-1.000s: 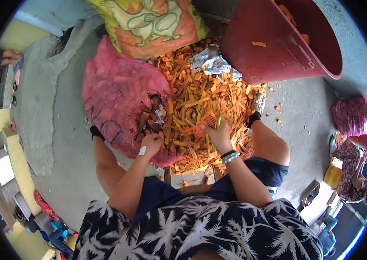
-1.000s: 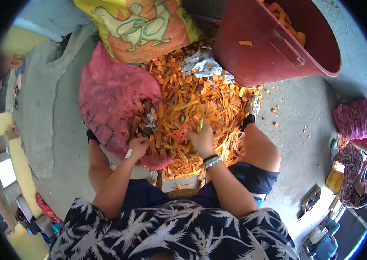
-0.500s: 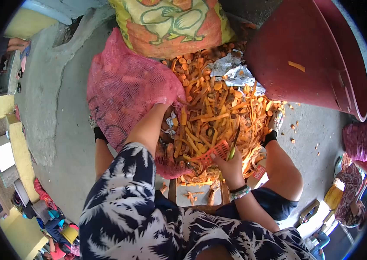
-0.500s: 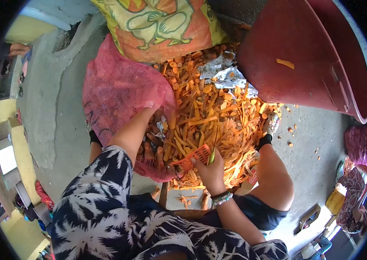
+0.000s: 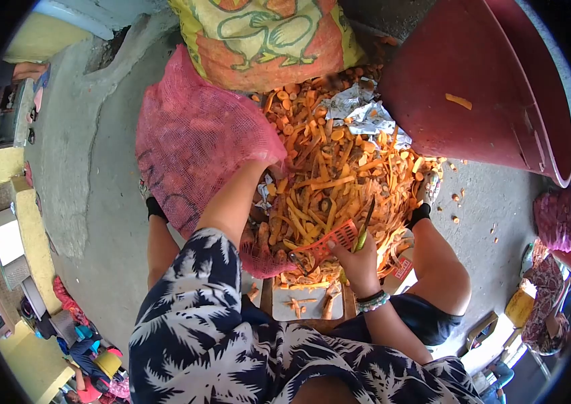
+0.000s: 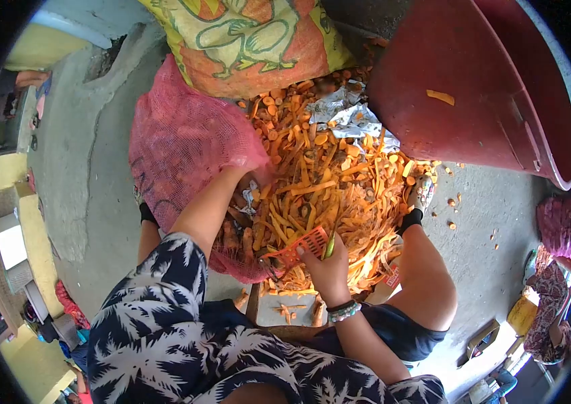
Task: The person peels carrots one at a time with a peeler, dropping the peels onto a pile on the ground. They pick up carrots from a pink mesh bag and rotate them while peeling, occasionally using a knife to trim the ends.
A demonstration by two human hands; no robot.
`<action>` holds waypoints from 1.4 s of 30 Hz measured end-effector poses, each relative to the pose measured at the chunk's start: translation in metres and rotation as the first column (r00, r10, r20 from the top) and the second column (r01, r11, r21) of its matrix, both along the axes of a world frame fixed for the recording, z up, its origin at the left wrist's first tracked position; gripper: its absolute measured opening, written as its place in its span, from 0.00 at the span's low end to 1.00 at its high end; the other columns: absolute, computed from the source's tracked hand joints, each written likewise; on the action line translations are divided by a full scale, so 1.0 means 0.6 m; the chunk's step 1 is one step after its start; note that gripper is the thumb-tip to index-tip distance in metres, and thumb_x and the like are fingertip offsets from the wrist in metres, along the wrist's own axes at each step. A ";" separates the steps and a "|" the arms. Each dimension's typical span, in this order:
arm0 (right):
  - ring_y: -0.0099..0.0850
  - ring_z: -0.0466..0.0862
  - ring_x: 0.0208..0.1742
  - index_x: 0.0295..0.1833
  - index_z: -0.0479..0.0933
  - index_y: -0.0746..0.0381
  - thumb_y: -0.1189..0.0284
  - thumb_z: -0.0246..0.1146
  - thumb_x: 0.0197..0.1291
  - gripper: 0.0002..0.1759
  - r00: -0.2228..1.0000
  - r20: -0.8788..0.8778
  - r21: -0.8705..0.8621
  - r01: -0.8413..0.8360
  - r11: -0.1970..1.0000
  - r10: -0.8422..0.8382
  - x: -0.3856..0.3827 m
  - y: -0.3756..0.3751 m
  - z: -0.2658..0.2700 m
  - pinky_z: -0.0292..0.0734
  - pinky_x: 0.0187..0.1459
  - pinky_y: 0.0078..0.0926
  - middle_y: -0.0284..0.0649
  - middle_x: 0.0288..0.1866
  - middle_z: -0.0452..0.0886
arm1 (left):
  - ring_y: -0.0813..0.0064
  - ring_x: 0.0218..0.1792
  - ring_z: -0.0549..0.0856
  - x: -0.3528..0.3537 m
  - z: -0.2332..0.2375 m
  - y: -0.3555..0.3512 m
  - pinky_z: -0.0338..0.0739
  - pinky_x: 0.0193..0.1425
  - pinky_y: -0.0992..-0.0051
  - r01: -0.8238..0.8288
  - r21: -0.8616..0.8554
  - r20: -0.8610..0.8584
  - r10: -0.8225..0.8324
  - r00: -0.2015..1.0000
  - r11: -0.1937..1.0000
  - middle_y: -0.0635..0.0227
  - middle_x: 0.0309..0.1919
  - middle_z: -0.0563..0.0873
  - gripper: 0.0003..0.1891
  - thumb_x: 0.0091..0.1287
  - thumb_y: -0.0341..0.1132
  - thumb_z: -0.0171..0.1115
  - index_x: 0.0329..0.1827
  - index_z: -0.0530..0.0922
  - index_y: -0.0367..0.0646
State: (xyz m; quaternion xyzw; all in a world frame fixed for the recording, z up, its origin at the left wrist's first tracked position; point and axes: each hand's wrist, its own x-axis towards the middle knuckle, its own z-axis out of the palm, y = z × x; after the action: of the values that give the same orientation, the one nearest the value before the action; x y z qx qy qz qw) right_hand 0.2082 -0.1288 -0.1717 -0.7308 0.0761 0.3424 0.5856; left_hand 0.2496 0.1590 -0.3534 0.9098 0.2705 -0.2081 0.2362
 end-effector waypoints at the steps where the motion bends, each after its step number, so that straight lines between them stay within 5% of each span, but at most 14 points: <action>1: 0.26 0.80 0.34 0.41 0.70 0.67 0.76 0.67 0.47 0.16 1.000 0.025 -0.019 -0.018 1.000 0.019 -0.001 0.000 0.002 0.74 0.37 0.24 0.39 0.33 0.80 | 0.58 0.44 0.81 -0.012 0.015 -0.017 0.76 0.47 0.63 -0.003 -0.036 -0.030 0.002 1.000 0.999 0.53 0.47 0.79 0.25 0.55 0.44 0.62 0.50 0.72 0.34; 4: 0.29 0.80 0.34 0.40 0.71 0.67 0.75 0.68 0.46 0.17 0.997 0.062 -0.067 -0.047 0.997 0.051 -0.011 -0.008 -0.006 0.74 0.37 0.26 0.42 0.32 0.79 | 0.59 0.44 0.80 -0.031 0.035 -0.049 0.76 0.47 0.63 -0.023 -0.123 -0.097 0.011 0.995 0.992 0.53 0.47 0.79 0.27 0.54 0.45 0.62 0.51 0.71 0.34; 6: 0.32 0.80 0.34 0.40 0.71 0.67 0.73 0.69 0.45 0.17 0.993 0.089 -0.151 -0.067 0.986 0.081 -0.016 -0.009 -0.008 0.73 0.37 0.28 0.43 0.32 0.79 | 0.56 0.48 0.78 -0.051 0.042 -0.056 0.75 0.50 0.63 -0.049 0.025 -0.130 0.052 0.990 0.998 0.50 0.53 0.75 0.40 0.50 0.48 0.67 0.61 0.61 0.34; 10: 0.34 0.80 0.35 0.41 0.71 0.67 0.72 0.69 0.46 0.18 0.990 0.122 -0.073 -0.070 0.995 0.078 -0.018 -0.010 -0.008 0.73 0.38 0.29 0.43 0.32 0.79 | 0.55 0.49 0.77 -0.079 0.056 -0.061 0.75 0.51 0.64 -0.111 0.121 0.009 0.111 0.994 0.986 0.45 0.51 0.74 0.41 0.48 0.47 0.68 0.62 0.61 0.34; 15: 0.32 0.80 0.35 0.43 0.71 0.68 0.73 0.68 0.46 0.19 0.989 0.133 -0.083 -0.054 0.995 0.065 -0.018 -0.008 -0.004 0.74 0.37 0.28 0.43 0.33 0.80 | 0.52 0.57 0.69 -0.100 0.055 -0.057 0.70 0.57 0.63 -0.249 -0.200 -0.424 0.145 0.894 0.948 0.43 0.60 0.62 0.46 0.43 0.50 0.71 0.61 0.62 0.32; 19: 0.29 0.79 0.34 0.42 0.71 0.68 0.75 0.68 0.46 0.18 0.983 0.177 -0.084 -0.030 0.996 0.045 -0.007 -0.016 -0.007 0.74 0.37 0.27 0.41 0.33 0.80 | 0.50 0.50 0.73 -0.205 0.190 -0.145 0.70 0.55 0.62 -0.407 0.001 0.270 0.392 0.880 0.914 0.46 0.45 0.74 0.40 0.40 0.50 0.72 0.52 0.70 0.29; 22: 0.27 0.79 0.34 0.41 0.71 0.68 0.76 0.67 0.48 0.16 0.970 0.241 -0.075 0.010 0.997 0.008 0.001 -0.028 -0.005 0.74 0.35 0.26 0.40 0.34 0.80 | 0.58 0.45 0.78 -0.288 0.263 -0.183 0.75 0.45 0.65 -0.452 -0.040 0.259 0.446 0.857 0.891 0.53 0.45 0.78 0.34 0.46 0.50 0.71 0.49 0.72 0.31; 23: 0.27 0.79 0.35 0.43 0.71 0.69 0.77 0.66 0.48 0.16 0.976 0.216 -0.046 0.034 0.998 -0.024 0.001 -0.033 0.001 0.75 0.35 0.25 0.41 0.35 0.80 | 0.58 0.48 0.77 -0.313 0.294 -0.200 0.73 0.50 0.64 -0.602 -0.585 0.109 0.788 0.606 0.544 0.53 0.47 0.76 0.32 0.52 0.49 0.66 0.52 0.70 0.33; 24: 0.27 0.79 0.35 0.44 0.71 0.69 0.78 0.66 0.49 0.16 0.980 0.192 -0.016 0.057 0.998 -0.053 0.001 -0.036 0.010 0.75 0.35 0.24 0.41 0.36 0.80 | 0.59 0.51 0.75 -0.330 0.319 -0.212 0.71 0.55 0.63 -0.488 -0.872 -0.238 0.908 0.344 -0.044 0.53 0.50 0.75 0.30 0.57 0.48 0.62 0.56 0.68 0.35; 27: 0.26 0.80 0.36 0.47 0.70 0.69 0.79 0.65 0.51 0.18 0.990 0.080 0.012 0.115 0.993 -0.115 0.004 -0.034 0.054 0.76 0.36 0.23 0.40 0.39 0.80 | 0.59 0.46 0.79 -0.362 0.372 -0.228 0.76 0.48 0.60 -0.389 -0.868 -0.440 0.842 0.312 -0.310 0.58 0.51 0.76 0.30 0.61 0.51 0.56 0.59 0.64 0.39; 31: 0.20 0.78 0.31 0.41 0.73 0.67 0.78 0.65 0.51 0.11 0.992 0.032 0.260 0.109 0.959 -0.121 0.015 -0.061 0.047 0.71 0.29 0.18 0.35 0.33 0.80 | 0.47 0.55 0.74 -0.368 0.396 -0.238 0.73 0.55 0.53 -0.059 -0.892 -0.383 0.682 0.623 -0.447 0.54 0.55 0.72 0.33 0.60 0.48 0.54 0.65 0.57 0.41; 35: 0.17 0.74 0.24 0.36 0.74 0.64 0.77 0.65 0.52 0.08 0.995 -0.082 0.489 0.095 0.867 -0.063 0.013 -0.076 0.077 0.66 0.23 0.16 0.32 0.29 0.79 | 0.53 0.57 0.73 -0.320 0.423 -0.263 0.65 0.61 0.50 0.160 -0.796 -0.276 0.584 0.763 -0.584 0.56 0.55 0.73 0.30 0.58 0.46 0.57 0.61 0.63 0.40; 38: 0.17 0.69 0.18 0.35 0.71 0.63 0.80 0.61 0.54 0.05 0.996 0.053 0.547 0.032 0.837 -0.073 -0.002 -0.073 0.154 0.65 0.20 0.15 0.31 0.24 0.75 | 0.61 0.54 0.75 -0.290 0.428 -0.284 0.69 0.58 0.54 0.056 -0.903 -0.310 0.735 0.603 -0.427 0.62 0.52 0.75 0.27 0.61 0.49 0.57 0.59 0.65 0.43; 42: 0.20 0.79 0.32 0.44 0.70 0.67 0.79 0.69 0.46 0.19 0.908 0.408 0.377 -0.078 0.923 -0.090 -0.011 -0.099 0.217 0.73 0.31 0.18 0.34 0.33 0.79 | 0.64 0.54 0.75 -0.261 0.459 -0.293 0.70 0.56 0.57 0.001 -0.930 -0.300 0.761 0.576 -0.368 0.63 0.53 0.74 0.25 0.64 0.49 0.55 0.59 0.65 0.44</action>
State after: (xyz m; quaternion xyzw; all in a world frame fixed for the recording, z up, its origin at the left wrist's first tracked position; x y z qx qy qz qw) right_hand 0.2016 -0.1880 -0.0416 -0.6573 -0.1175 0.1846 0.7212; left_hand 0.0928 -0.0166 -0.0781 0.2315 0.2673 0.0234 0.9351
